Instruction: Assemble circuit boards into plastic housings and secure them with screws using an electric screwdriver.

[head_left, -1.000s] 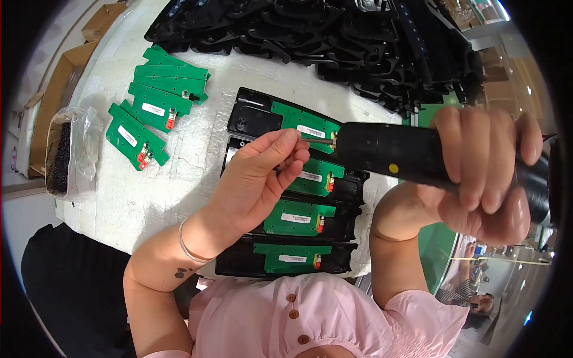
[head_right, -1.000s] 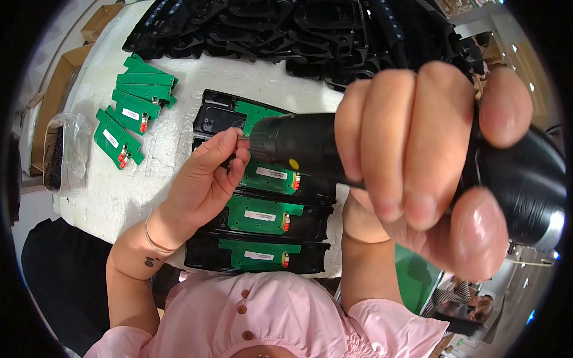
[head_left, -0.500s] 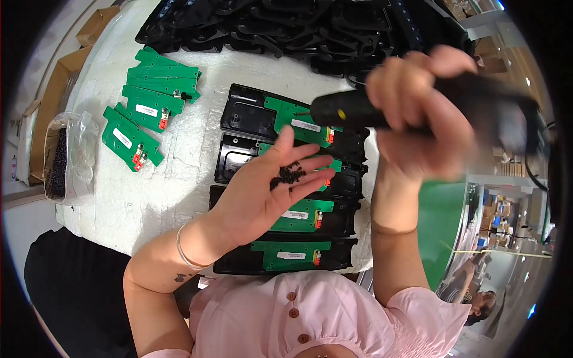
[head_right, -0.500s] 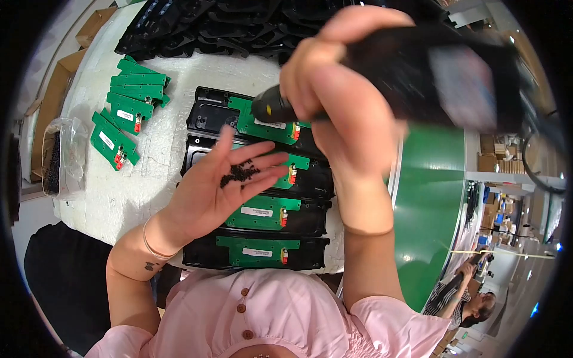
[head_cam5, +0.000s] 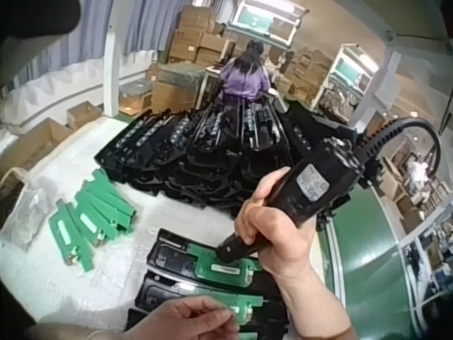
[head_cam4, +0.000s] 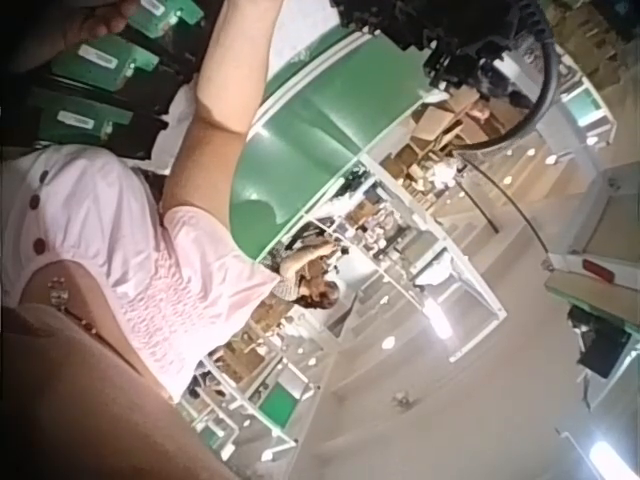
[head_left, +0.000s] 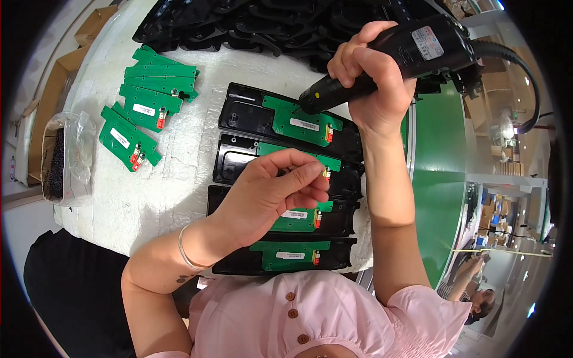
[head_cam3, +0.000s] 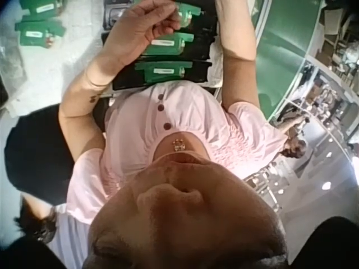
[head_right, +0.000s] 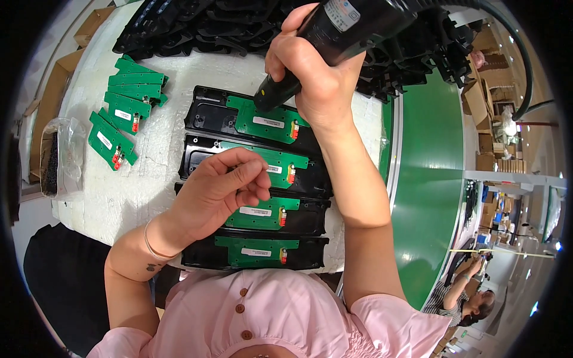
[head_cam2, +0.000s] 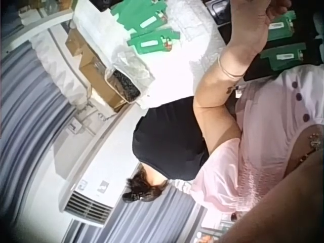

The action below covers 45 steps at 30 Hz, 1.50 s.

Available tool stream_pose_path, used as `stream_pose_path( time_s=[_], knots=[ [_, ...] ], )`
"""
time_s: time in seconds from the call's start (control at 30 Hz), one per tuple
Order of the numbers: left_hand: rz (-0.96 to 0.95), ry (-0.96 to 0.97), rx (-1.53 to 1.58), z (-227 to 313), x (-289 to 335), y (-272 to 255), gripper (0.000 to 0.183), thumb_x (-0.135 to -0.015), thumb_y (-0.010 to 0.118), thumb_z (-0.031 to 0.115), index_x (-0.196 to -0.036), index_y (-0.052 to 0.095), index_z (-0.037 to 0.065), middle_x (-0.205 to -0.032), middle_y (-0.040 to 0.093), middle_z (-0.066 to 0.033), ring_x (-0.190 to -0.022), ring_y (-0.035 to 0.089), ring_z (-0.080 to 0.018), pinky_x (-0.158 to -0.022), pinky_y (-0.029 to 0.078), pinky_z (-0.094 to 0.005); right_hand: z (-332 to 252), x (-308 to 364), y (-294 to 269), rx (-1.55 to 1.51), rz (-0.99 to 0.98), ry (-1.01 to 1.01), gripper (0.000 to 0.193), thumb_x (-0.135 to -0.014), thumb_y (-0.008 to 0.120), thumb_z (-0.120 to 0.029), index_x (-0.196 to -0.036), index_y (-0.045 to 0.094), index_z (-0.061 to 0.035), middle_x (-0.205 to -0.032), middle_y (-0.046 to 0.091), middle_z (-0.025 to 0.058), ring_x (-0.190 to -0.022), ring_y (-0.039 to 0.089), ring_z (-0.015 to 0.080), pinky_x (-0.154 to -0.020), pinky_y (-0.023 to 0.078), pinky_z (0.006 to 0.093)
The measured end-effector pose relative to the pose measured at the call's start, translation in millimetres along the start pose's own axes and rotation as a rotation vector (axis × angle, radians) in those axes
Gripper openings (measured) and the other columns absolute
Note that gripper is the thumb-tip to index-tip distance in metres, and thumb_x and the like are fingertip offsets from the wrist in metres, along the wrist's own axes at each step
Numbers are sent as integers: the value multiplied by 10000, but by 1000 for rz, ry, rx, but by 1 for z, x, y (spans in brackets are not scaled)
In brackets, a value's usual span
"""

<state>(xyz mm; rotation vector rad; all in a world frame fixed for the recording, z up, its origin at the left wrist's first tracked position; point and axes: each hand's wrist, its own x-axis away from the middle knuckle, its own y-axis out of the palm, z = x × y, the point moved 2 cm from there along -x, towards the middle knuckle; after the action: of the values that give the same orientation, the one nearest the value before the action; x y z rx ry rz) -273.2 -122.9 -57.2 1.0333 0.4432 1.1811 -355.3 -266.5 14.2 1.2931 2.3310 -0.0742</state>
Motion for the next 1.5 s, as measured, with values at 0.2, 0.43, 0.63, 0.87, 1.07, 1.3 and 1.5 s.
stream_pose_path(
  time_s=[0.2, 0.43, 0.63, 0.87, 1.07, 1.3, 1.5],
  knots=[
    [139, -33, 51, -2, -2, -4, 175, -876, 555, 129, -1018, 569, 28, -881, 618, -53, -794, 602, -115, -699, 495, -209, 2, -3, 7, 50, -77, -21, 100, -704, 474, -33, -804, 464, -34, -541, 419, 62, -432, 373, 142, -477, 345, 298],
    [159, 43, 173, 1, -1, -10, 185, -880, 542, 111, -1042, 556, 21, -924, 612, -58, -847, 598, -116, -749, 504, -208, -3, 1, 10, 56, -77, -67, 110, -728, 467, -56, -827, 458, -7, -572, 437, 62, -446, 391, 143, -489, 358, 298],
    [202, 87, 275, 3, -4, -8, 179, -889, 526, 112, -1039, 545, 17, -953, 591, -49, -850, 591, -102, -765, 512, -191, -83, 26, 5, -263, -394, -213, 354, -638, 586, 14, -964, 468, -58, -621, 494, -60, -568, 482, 58, -578, 350, 213],
    [54, 84, 327, 2, -1, -10, 162, -898, 526, 178, -962, 579, 39, -890, 602, -22, -803, 583, -76, -740, 497, -176, -96, 48, 14, -235, -275, -199, 283, -651, 595, -60, -894, 452, -81, -576, 531, -51, -491, 497, 70, -562, 401, 195],
    [-80, 1, 475, -1, 1, -11, 272, -897, 523, 259, -1020, 552, 18, -944, 598, -60, -851, 588, -121, -791, 492, -210, -94, 47, 13, -206, -360, -160, 312, -649, 594, -46, -924, 451, -76, -599, 527, -58, -534, 501, 60, -573, 395, 191],
    [15, -90, 334, -14, 0, 2, 384, -952, 351, 167, -1229, 365, -99, -1154, 509, -237, -1098, 506, -343, -970, 410, -356, -22, 26, 14, -133, -56, -123, 267, -699, 479, 29, -958, 419, 2, -584, 486, 66, -453, 438, 144, -462, 408, 290],
    [-43, -54, 133, -9, 2, 4, 255, -951, 373, 157, -1092, 481, -25, -1026, 577, -179, -989, 579, -293, -861, 479, -329, -10, 24, 15, 58, -85, -49, 245, -696, 419, -66, -938, 441, -34, -566, 387, 36, -458, 357, 130, -501, 364, 303]
  ],
)
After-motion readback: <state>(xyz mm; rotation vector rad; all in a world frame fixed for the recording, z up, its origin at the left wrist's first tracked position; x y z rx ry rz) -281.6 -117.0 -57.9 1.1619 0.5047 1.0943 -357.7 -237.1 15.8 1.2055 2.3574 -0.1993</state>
